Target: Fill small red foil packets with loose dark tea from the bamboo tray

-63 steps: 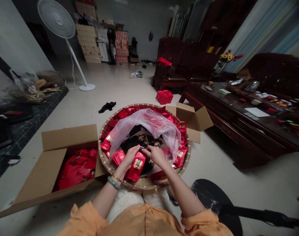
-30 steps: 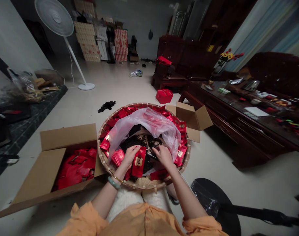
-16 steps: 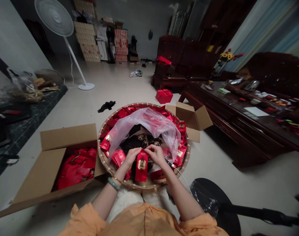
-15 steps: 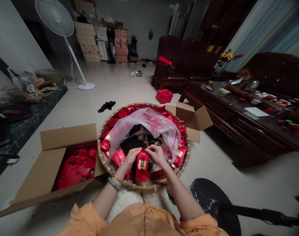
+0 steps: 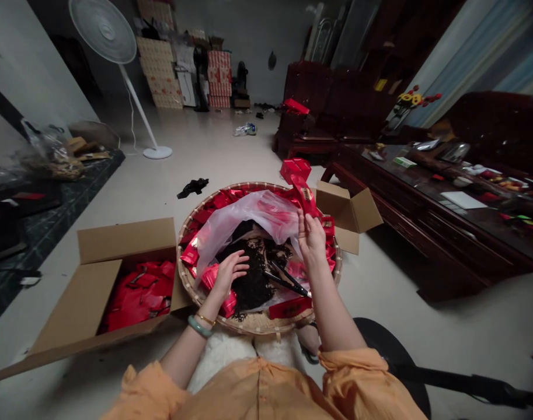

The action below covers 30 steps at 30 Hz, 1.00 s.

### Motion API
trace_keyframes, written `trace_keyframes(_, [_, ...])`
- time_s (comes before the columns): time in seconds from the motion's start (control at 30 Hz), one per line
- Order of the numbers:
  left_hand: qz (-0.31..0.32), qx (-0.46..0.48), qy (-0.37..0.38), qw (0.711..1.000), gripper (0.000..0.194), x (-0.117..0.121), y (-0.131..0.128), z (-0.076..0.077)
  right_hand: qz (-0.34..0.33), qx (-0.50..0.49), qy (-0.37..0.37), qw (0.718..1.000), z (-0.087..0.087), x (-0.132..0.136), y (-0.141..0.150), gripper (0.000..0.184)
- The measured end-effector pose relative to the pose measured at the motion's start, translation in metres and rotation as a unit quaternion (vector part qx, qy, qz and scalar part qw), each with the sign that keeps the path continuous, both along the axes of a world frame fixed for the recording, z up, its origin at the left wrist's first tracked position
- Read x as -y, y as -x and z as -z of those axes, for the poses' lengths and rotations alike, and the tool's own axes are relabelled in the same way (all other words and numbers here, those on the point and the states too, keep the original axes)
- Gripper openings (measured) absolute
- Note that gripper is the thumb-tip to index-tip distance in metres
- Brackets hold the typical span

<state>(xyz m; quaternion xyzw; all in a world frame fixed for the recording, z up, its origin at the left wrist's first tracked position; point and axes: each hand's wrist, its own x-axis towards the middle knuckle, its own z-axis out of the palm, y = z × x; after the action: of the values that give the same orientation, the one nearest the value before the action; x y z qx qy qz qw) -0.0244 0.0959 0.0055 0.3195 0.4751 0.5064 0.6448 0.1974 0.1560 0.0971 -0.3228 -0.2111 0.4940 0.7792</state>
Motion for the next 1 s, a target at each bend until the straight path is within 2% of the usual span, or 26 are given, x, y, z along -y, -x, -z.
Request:
trace_keyframes(0.07, [-0.013,-0.100,-0.022,0.995,0.038,-0.001,0.012,0.002,-0.055,0.020,0.009,0.998,-0.005,-0.002,0.001,0.024])
trace_keyframes(0.13, [-0.024,-0.253,-0.067,0.965,0.028,-0.001,0.029,0.005,-0.123,0.056,0.032,0.990,-0.002,0.001,0.005,0.028])
trace_keyframes(0.17, [-0.014,-0.347,-0.098,0.933,0.025,-0.001,0.039,0.006,-0.153,0.075,0.045,0.984,0.003,0.005,0.009,0.030])
trace_keyframes(0.23, [0.030,-0.524,-0.141,0.839,0.027,0.001,0.056,0.008,-0.200,0.119,0.071,0.970,0.022,0.017,0.022,0.029])
trace_keyframes(0.27, [0.054,-0.590,-0.136,0.794,0.029,0.002,0.063,0.009,-0.229,0.146,0.082,0.959,0.034,0.024,0.032,0.026])
trace_keyframes(0.33, [0.098,-0.681,-0.111,0.718,0.034,0.004,0.071,0.011,-0.315,0.226,0.119,0.914,0.062,0.041,0.056,0.022])
trace_keyframes(0.4, [0.133,-0.730,-0.083,0.665,0.037,0.006,0.073,0.014,-0.399,0.339,0.161,0.837,0.091,0.059,0.080,0.019])
trace_keyframes(0.43, [0.145,-0.745,-0.074,0.647,0.037,0.007,0.072,0.015,-0.412,0.401,0.161,0.802,0.103,0.067,0.090,0.020])
trace_keyframes(0.5, [0.158,-0.762,-0.066,0.625,0.035,0.008,0.070,0.016,-0.387,0.529,0.114,0.747,0.121,0.081,0.106,0.023])
trace_keyframes(0.57, [0.164,-0.770,-0.058,0.614,0.033,0.009,0.067,0.016,-0.365,0.619,0.072,0.691,0.132,0.090,0.114,0.026])
trace_keyframes(0.63, [0.171,-0.772,-0.052,0.610,0.034,0.008,0.066,0.015,-0.346,0.673,0.059,0.651,0.137,0.095,0.118,0.034])
trace_keyframes(0.7, [0.173,-0.770,-0.046,0.612,0.037,0.007,0.066,0.014,-0.331,0.700,0.060,0.630,0.139,0.098,0.120,0.044])
trace_keyframes(0.77, [0.168,-0.758,-0.053,0.628,0.036,0.005,0.068,0.014,-0.323,0.708,0.055,0.625,0.143,0.099,0.122,0.051])
trace_keyframes(0.8, [0.166,-0.750,-0.059,0.638,0.034,0.004,0.069,0.013,-0.321,0.705,0.052,0.630,0.145,0.099,0.123,0.053])
trace_keyframes(0.87, [0.165,-0.723,-0.082,0.666,0.028,0.001,0.072,0.013,-0.313,0.680,0.049,0.661,0.149,0.098,0.125,0.048])
trace_keyframes(1.0, [0.160,-0.636,-0.155,0.739,0.016,-0.003,0.076,0.008,-0.288,0.573,0.058,0.765,0.155,0.093,0.126,0.025])
